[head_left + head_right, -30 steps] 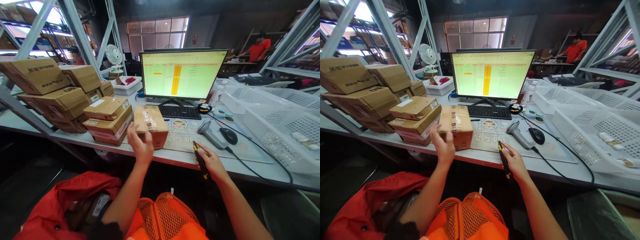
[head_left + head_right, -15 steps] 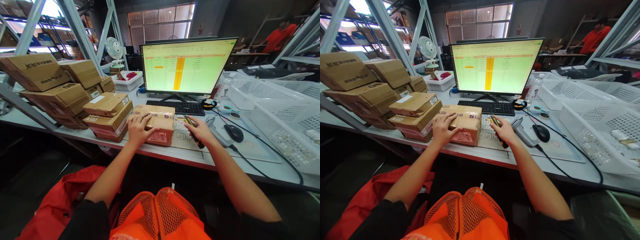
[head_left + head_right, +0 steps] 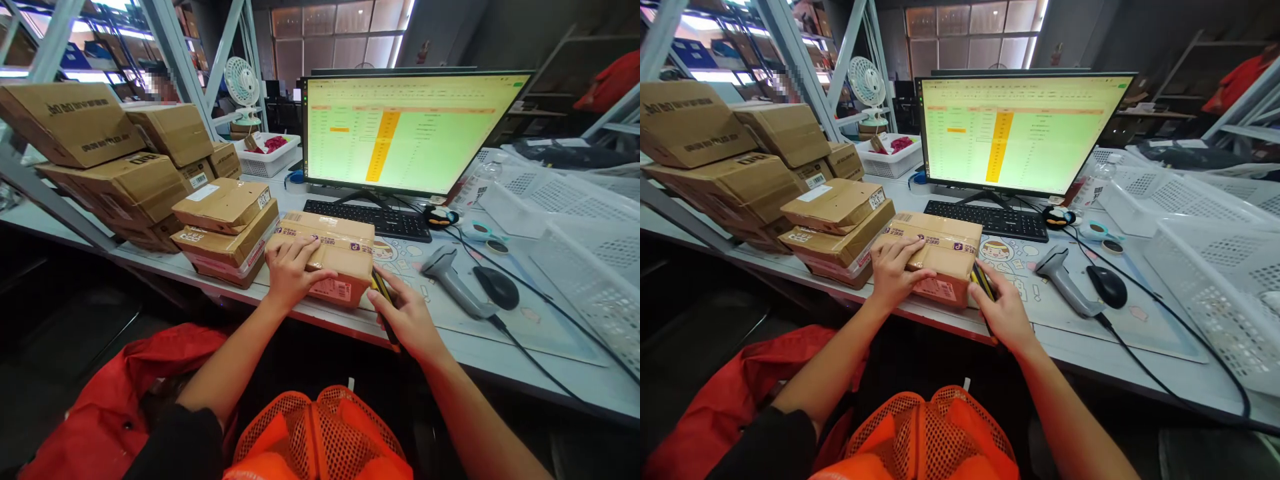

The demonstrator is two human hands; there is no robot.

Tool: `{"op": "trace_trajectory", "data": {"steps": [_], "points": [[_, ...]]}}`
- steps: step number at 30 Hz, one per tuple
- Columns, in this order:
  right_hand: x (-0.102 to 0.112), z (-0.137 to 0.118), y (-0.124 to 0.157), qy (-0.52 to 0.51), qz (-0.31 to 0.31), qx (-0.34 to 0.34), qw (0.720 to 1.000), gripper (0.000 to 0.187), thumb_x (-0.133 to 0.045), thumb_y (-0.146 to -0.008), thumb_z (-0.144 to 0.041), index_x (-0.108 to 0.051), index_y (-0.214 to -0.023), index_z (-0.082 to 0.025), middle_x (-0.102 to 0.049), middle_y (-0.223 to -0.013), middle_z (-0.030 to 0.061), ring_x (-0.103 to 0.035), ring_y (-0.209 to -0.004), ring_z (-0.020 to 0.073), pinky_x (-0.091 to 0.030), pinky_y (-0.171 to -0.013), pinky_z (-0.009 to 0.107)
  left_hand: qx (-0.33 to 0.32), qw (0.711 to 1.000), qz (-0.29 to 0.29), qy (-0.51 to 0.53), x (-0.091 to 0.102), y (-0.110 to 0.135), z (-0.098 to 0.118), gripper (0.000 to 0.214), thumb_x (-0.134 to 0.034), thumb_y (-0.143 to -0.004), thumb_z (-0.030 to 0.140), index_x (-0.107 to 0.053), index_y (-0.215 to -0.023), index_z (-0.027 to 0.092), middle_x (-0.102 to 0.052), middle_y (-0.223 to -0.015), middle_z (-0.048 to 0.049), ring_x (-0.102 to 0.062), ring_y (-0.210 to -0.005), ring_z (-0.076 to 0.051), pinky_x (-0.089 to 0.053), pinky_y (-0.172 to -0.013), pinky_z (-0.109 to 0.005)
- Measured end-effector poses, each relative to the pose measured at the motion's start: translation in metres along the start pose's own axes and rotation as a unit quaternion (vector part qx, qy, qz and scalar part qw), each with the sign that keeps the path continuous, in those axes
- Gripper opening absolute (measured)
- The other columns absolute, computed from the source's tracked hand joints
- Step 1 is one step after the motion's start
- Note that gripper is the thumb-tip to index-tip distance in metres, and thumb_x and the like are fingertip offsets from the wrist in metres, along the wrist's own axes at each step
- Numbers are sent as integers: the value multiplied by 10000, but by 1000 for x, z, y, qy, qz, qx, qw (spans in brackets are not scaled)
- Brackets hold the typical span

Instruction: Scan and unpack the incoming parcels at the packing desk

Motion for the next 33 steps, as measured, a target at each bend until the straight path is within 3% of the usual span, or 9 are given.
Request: {"op": "trace_trajectory", "data": {"steps": [3,6,8,10,14,18,23,29,33], "points": [[14,11,16,37,0,-23,999,759,-673,-873,-574,-520,-1534,-233,-738,-957,63,-551,-522,131,-495,-467,298,-18,1000,19,-3,1,0,5,550,-642,-920,675,-743,-1223,228,-771,-1187,-94,-681,-1102,-287,-362,-981,-425],[59,1,10,188,66,20,980,711,-667,-865,-588,-575,-1486,-256,-743,-1133,98,-648,-650,195,-559,-597,374,-28,998,60,-6,3,7,10,593,-622,-934,680,-723,-1273,205,-764,-1204,-107,-679,-1103,-286,-355,-994,-426],[84,-32,-5,322,125,94,934,644,-655,-880,-576,-615,-1445,-269,-751,-1153,104,-704,-807,265,-575,-742,434,-38,996,84,-1,4,13,12,648,-600,-931,712,-705,-1303,193,-761,-1218,-113,-674,-1125,-286,-348,-1013,-428],[81,-80,-27,441,128,178,870,557,-605,-932,-538,-628,-1432,-293,-749,-1197,107,-711,-961,311,-552,-834,458,-42,995,88,3,2,16,13,702,-591,-910,754,-699,-1309,187,-759,-1228,-112,-669,-1140,-283,-343,-1026,-429],[-10,-161,-82,625,-27,270,732,472,-497,-995,-403,-611,-1452,-364,-757,-1184,89,-700,-936,304,-472,-711,406,-24,997,76,-5,-3,16,11,708,-663,-840,780,-724,-1243,201,-765,-1224,-93,-670,-1122,-267,-352,-1007,-423],[-113,-188,-117,697,-153,310,629,494,-556,-936,-230,-656,-1411,-325,-770,-1016,110,-689,-867,275,-415,-687,370,-19,997,73,-6,-5,13,9,641,-724,-823,740,-739,-1175,204,-778,-1176,-80,-672,-1088,-254,-360,-976,-414],[-160,-182,-126,725,-221,319,569,503,-512,-904,-108,-727,-1327,-272,-768,-1030,143,-699,-886,281,-410,-680,372,-20,997,70,1,-5,11,8,610,-731,-824,729,-746,-1097,184,-786,-1035,-69,-660,-961,-247,-362,-945,-408],[-140,-180,-113,760,-227,284,539,487,-508,-883,-92,-741,-1269,-275,-768,-939,112,-690,-805,257,-362,-609,352,-15,998,53,4,-5,11,8,541,-695,-866,711,-760,-1029,199,-779,-1048,-73,-648,-957,-240,-368,-937,-407],[-71,-160,-91,787,-212,223,535,503,-493,-864,-84,-731,-1264,-275,-762,-880,87,-686,-732,240,-338,-562,324,-17,998,57,4,-6,11,9,557,-654,-913,687,-741,-1175,204,-769,-1196,-71,-648,-1065,-238,-367,-962,-408]]}}
Point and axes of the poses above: each hand's wrist, its own y-axis away from the middle knuckle, its own x-axis out of the back of the hand, z = x × y, the point moved 6 cm from there along -y, towards the middle knuckle
